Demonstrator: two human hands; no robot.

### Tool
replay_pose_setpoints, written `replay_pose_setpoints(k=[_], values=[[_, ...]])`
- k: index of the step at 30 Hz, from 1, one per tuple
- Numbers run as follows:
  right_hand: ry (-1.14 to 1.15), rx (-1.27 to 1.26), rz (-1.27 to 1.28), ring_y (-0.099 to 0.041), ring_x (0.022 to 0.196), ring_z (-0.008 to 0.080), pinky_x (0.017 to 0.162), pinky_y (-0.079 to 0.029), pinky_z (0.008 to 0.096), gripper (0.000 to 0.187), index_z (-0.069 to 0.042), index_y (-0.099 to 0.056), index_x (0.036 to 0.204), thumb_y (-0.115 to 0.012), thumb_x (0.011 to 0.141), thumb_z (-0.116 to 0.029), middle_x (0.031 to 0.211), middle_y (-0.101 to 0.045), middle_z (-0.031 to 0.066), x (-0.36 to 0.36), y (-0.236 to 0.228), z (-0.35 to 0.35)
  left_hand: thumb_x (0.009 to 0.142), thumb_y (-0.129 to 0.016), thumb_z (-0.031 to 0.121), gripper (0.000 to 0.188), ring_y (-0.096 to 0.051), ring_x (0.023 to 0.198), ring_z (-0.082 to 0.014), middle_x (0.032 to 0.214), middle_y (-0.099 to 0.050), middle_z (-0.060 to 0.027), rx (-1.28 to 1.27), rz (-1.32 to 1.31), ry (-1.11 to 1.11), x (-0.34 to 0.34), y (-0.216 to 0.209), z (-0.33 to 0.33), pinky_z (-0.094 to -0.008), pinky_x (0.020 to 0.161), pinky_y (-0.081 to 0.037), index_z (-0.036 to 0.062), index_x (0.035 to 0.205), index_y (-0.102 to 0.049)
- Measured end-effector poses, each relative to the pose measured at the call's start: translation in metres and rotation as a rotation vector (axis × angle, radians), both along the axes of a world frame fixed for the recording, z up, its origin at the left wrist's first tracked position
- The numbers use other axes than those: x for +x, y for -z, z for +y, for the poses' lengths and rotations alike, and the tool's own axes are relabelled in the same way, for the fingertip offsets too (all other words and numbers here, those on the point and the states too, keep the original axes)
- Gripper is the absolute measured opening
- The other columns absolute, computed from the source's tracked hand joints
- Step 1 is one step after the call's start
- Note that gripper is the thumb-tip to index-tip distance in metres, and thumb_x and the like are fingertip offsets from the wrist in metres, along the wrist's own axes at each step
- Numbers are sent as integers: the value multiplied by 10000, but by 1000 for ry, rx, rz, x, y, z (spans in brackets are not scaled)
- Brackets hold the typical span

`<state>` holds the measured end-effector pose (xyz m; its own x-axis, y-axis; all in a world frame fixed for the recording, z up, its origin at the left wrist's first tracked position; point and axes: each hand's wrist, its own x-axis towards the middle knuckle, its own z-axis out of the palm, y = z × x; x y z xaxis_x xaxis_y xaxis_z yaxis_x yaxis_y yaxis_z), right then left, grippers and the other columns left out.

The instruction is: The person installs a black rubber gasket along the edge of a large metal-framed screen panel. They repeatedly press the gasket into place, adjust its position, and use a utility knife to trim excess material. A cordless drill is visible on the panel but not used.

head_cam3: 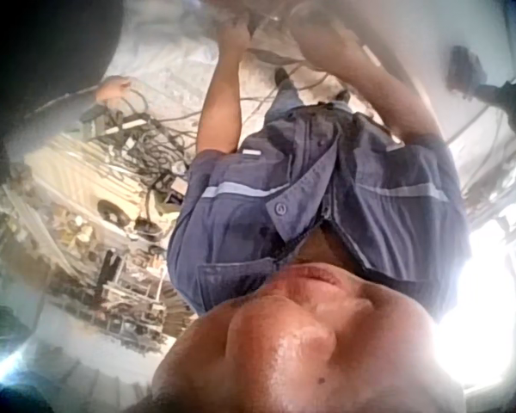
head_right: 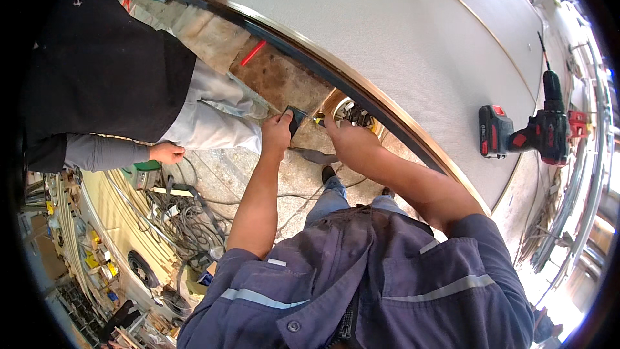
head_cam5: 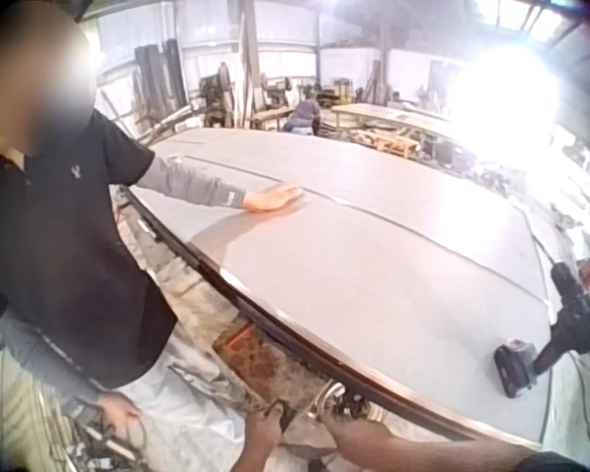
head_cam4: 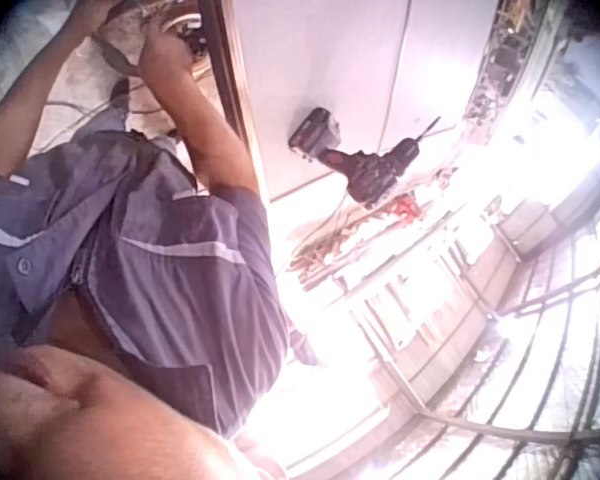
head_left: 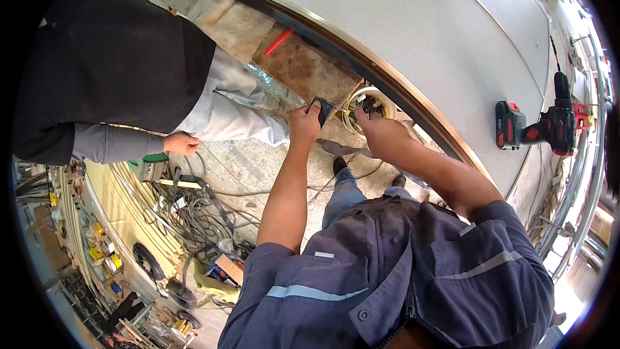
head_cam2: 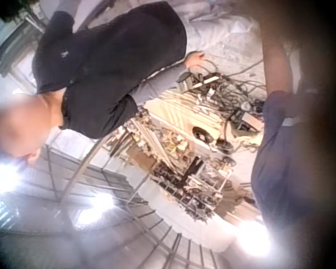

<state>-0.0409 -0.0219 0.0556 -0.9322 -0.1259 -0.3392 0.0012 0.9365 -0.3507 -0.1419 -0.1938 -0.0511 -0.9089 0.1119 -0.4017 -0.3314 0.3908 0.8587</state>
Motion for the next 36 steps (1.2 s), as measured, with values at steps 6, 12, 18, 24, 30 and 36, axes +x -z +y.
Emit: replay_pose_setpoints(k=[6,12,18,24,30,36], values=[[32,21,-6,-634,677,369,568,-520,427,558,27,-338,1289,-505,758,-14,858,-586,247,10,-1,-2,851,-575,317,394,-453,557,-179,585,-532,-101,82,-63,-55,2,-4,1,-348,570,-394,-65,762,-609],[39,22,-6,-635,700,375,576,-523,432,566,25,-328,1299,-504,762,-12,881,-588,259,15,1,0,854,-574,323,406,-436,558,-167,575,-509,-88,68,-27,10,-1,3,-3,-340,564,-390,-73,768,-603],[50,15,-24,-632,719,388,591,-523,441,542,28,-329,1284,-494,770,-15,890,-583,272,18,3,3,852,-578,338,415,-442,549,-167,577,-515,-88,16,-108,-2,-5,5,-3,-346,547,-386,-66,764,-606],[120,-25,-35,-624,744,390,622,-511,454,464,6,-365,1226,-491,781,-37,912,-583,262,25,6,3,853,-579,343,407,-474,555,-180,610,-547,-101,30,-13,-13,1,1,-2,-349,550,-399,-58,808,-631],[243,-182,-15,-598,747,395,641,-476,463,284,-17,-400,1106,-488,864,-137,898,-576,224,68,-4,15,866,-569,317,406,-471,565,-173,632,-560,-79,103,91,31,3,5,0,-335,561,-400,-81,803,-624],[313,-465,126,-559,846,401,736,-455,454,245,-21,-431,1065,-505,882,-166,891,-553,229,131,-56,38,888,-539,337,421,-451,606,-142,668,-553,-49,215,-79,-24,11,6,-14,-321,580,-393,-72,812,-608]])
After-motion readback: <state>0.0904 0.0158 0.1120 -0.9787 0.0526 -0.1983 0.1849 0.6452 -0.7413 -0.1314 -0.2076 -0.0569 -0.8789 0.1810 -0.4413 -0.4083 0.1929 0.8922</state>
